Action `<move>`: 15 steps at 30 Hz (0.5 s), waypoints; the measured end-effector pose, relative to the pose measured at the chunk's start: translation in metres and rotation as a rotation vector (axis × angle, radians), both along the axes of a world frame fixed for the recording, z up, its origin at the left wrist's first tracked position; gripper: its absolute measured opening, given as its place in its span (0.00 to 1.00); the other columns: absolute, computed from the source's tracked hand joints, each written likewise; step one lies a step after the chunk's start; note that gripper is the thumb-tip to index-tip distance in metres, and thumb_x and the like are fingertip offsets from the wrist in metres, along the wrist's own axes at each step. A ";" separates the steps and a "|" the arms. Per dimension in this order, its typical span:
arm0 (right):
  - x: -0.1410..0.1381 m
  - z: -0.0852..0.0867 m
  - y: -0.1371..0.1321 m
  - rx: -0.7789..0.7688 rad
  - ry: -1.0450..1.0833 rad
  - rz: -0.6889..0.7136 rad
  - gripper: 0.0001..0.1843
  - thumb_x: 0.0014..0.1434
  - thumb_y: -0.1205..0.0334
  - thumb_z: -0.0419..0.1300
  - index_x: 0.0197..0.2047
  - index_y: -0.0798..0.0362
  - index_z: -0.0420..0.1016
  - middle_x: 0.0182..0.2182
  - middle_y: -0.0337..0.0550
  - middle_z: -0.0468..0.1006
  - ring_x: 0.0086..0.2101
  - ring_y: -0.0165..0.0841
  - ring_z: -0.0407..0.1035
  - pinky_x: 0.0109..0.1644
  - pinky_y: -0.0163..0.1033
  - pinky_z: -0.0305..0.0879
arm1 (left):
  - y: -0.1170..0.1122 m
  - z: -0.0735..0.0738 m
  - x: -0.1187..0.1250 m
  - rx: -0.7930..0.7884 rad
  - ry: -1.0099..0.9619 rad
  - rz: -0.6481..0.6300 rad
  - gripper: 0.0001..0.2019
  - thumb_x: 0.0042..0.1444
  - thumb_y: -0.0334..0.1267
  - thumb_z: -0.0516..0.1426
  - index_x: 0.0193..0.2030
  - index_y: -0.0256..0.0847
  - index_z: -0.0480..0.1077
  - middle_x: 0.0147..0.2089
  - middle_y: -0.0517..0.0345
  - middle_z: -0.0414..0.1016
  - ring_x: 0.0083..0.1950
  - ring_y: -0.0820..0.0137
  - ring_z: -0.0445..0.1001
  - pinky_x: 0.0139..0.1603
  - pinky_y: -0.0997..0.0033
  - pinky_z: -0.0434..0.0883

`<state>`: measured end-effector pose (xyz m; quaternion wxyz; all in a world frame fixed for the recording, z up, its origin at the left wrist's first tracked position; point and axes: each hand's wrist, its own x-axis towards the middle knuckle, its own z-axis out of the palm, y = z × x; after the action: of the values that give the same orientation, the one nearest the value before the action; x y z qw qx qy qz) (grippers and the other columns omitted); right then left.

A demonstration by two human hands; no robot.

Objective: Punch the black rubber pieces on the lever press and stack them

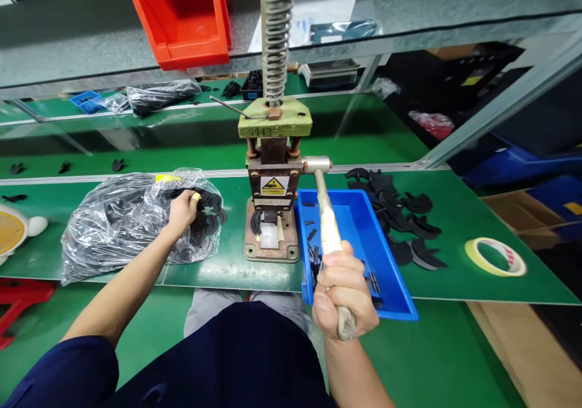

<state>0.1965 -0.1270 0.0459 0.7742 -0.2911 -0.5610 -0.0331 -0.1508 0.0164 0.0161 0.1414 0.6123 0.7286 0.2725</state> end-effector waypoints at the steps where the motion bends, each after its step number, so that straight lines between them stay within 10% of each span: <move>1: 0.000 0.000 0.000 -0.002 -0.003 0.005 0.11 0.52 0.66 0.60 0.23 0.48 0.61 0.23 0.34 0.70 0.30 0.35 0.67 0.51 0.56 0.68 | 0.000 0.002 0.009 -0.047 -0.223 0.055 0.05 0.63 0.33 0.55 0.41 0.35 0.71 0.37 0.51 0.77 0.39 0.65 0.77 0.43 0.66 0.75; 6: 0.004 -0.001 -0.003 -0.046 -0.050 0.037 0.09 0.52 0.67 0.60 0.25 0.48 0.62 0.25 0.35 0.71 0.33 0.36 0.69 0.54 0.57 0.67 | -0.013 0.004 0.074 -0.390 -1.015 0.006 0.12 0.48 0.28 0.67 0.35 0.34 0.68 0.29 0.59 0.75 0.27 0.73 0.76 0.27 0.76 0.75; 15: 0.008 0.000 -0.007 -0.104 -0.089 0.035 0.09 0.54 0.65 0.59 0.26 0.48 0.63 0.26 0.34 0.72 0.34 0.35 0.70 0.54 0.60 0.68 | -0.017 0.000 0.150 -0.500 -0.979 -0.105 0.16 0.39 0.23 0.70 0.31 0.34 0.68 0.24 0.66 0.70 0.22 0.80 0.69 0.22 0.80 0.74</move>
<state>0.2041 -0.1339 0.0456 0.7327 -0.3193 -0.6010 -0.0031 -0.0012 -0.0002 0.0162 0.6180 0.3976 0.5888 0.3365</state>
